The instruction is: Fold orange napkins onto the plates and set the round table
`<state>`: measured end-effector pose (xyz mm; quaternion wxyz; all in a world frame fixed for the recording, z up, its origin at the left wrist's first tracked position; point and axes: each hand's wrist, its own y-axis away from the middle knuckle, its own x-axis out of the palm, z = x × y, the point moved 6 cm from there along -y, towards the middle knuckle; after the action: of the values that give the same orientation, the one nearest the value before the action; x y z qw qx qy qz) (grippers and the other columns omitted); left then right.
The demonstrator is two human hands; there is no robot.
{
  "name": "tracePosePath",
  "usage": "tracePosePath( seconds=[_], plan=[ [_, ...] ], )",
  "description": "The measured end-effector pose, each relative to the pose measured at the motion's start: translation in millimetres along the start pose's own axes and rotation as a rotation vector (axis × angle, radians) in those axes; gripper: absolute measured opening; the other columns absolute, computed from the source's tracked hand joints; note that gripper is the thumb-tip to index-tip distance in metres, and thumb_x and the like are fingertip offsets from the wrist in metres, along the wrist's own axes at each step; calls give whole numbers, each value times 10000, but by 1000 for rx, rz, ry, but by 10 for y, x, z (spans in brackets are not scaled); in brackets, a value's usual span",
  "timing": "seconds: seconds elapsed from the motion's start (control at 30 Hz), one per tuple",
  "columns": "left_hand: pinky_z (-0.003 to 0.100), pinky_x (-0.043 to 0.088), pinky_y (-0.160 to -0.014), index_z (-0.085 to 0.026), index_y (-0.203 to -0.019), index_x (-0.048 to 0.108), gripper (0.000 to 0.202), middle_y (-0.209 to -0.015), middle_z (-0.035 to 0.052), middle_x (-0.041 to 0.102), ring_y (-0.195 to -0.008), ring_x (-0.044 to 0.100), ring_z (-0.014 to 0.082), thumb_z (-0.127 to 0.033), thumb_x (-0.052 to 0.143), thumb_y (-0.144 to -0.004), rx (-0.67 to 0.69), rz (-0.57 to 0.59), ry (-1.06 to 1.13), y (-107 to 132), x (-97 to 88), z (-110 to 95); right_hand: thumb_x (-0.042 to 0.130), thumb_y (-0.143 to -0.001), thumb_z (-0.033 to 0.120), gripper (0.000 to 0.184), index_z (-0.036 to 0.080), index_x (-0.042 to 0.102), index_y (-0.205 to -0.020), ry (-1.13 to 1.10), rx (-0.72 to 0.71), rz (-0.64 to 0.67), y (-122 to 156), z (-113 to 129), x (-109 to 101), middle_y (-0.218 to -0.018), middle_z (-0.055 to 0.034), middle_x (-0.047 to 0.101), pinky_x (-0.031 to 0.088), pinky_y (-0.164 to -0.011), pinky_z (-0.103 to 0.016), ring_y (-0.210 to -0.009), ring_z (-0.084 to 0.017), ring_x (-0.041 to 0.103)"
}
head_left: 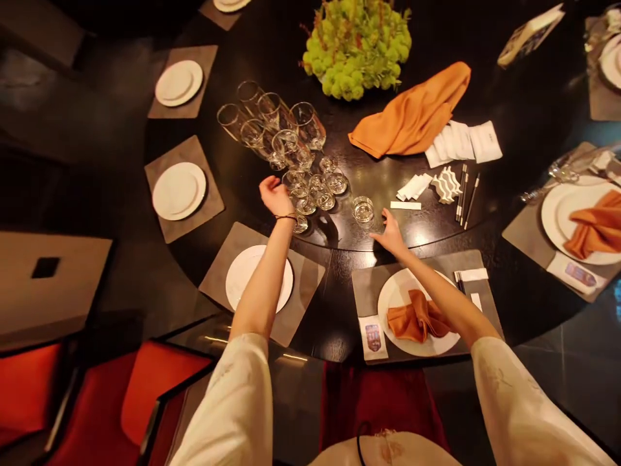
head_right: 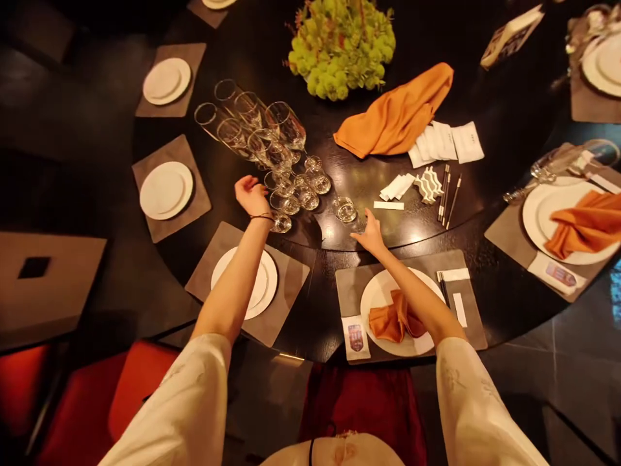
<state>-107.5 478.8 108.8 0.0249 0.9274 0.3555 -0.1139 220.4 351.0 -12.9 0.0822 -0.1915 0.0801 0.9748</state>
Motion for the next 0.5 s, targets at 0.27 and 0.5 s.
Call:
tracePosePath(
  seconds=[0.27, 0.5],
  plan=[
    [241, 603, -839, -172, -1162, 504, 569, -1061, 31, 599, -773, 715, 89, 128, 563, -682, -483, 146, 292, -159, 928, 535, 822, -707, 306, 766, 197, 535, -1409, 224, -21, 3, -374, 97, 372, -1413, -144, 614, 446, -1088, -547, -1250, -350, 539],
    [188, 591, -855, -170, -1095, 502, 382, -994, 1, 617, -753, 643, 25, 98, 577, -833, -510, 75, 329, -334, 1340, 606, 834, -697, 301, 728, 208, 572, -1370, 259, -80, 49, -367, 150, 241, -1410, -144, 622, 476, -1057, -535, -1218, -360, 571]
  ],
)
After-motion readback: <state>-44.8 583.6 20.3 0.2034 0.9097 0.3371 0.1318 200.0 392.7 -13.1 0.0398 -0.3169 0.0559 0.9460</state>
